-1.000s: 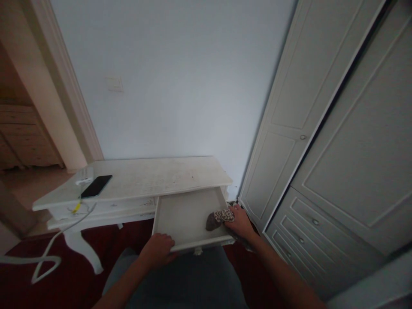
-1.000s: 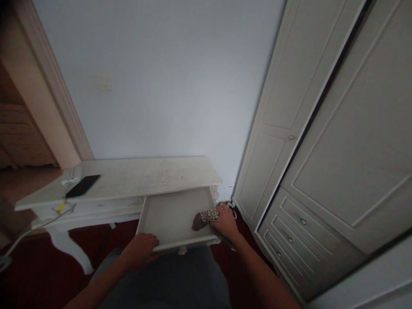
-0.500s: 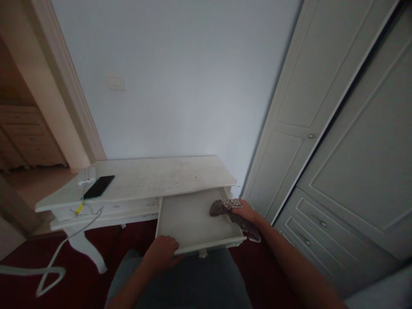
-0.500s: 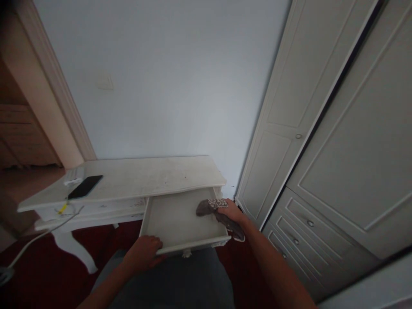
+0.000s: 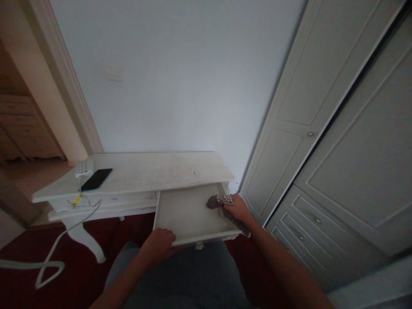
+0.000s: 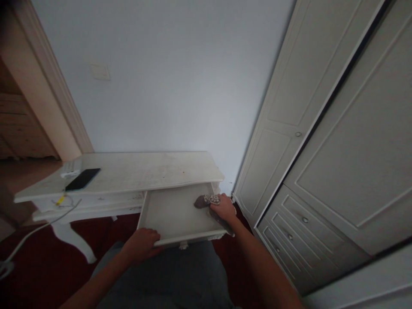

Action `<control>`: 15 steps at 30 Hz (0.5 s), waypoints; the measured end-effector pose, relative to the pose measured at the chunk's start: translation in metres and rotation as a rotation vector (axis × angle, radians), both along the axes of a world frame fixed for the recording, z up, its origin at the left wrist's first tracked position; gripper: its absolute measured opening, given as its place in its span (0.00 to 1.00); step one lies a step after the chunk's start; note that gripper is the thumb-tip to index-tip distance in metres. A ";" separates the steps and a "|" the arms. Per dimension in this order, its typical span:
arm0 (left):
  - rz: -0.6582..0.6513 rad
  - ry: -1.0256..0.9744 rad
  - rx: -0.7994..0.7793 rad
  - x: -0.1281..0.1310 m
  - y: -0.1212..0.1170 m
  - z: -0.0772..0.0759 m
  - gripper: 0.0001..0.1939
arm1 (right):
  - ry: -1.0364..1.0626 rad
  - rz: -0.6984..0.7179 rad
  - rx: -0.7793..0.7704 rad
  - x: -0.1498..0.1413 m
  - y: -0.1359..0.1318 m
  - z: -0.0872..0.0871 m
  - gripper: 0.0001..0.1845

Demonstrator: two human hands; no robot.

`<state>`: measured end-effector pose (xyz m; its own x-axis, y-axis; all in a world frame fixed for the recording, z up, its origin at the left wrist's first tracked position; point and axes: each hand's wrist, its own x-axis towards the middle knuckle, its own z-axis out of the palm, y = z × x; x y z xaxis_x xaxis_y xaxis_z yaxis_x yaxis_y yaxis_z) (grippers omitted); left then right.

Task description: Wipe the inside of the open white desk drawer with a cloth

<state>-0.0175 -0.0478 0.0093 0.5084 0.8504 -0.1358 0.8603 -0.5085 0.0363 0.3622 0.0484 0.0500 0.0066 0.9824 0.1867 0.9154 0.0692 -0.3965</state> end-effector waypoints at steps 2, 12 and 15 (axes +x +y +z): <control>0.004 -0.003 -0.014 0.000 -0.001 0.001 0.21 | -0.033 -0.078 0.032 -0.013 0.023 0.005 0.18; 0.023 0.014 -0.042 0.005 -0.002 0.014 0.21 | -0.365 0.191 0.059 -0.053 0.034 0.018 0.25; 0.020 0.004 -0.045 0.006 -0.003 0.017 0.21 | -0.398 0.376 -0.024 -0.062 0.019 0.008 0.23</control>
<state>-0.0119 -0.0510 0.0263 0.4904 0.8536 -0.1755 0.8706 -0.4888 0.0554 0.3004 0.0671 0.0578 -0.4127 0.9073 0.0805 0.9088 0.4161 -0.0304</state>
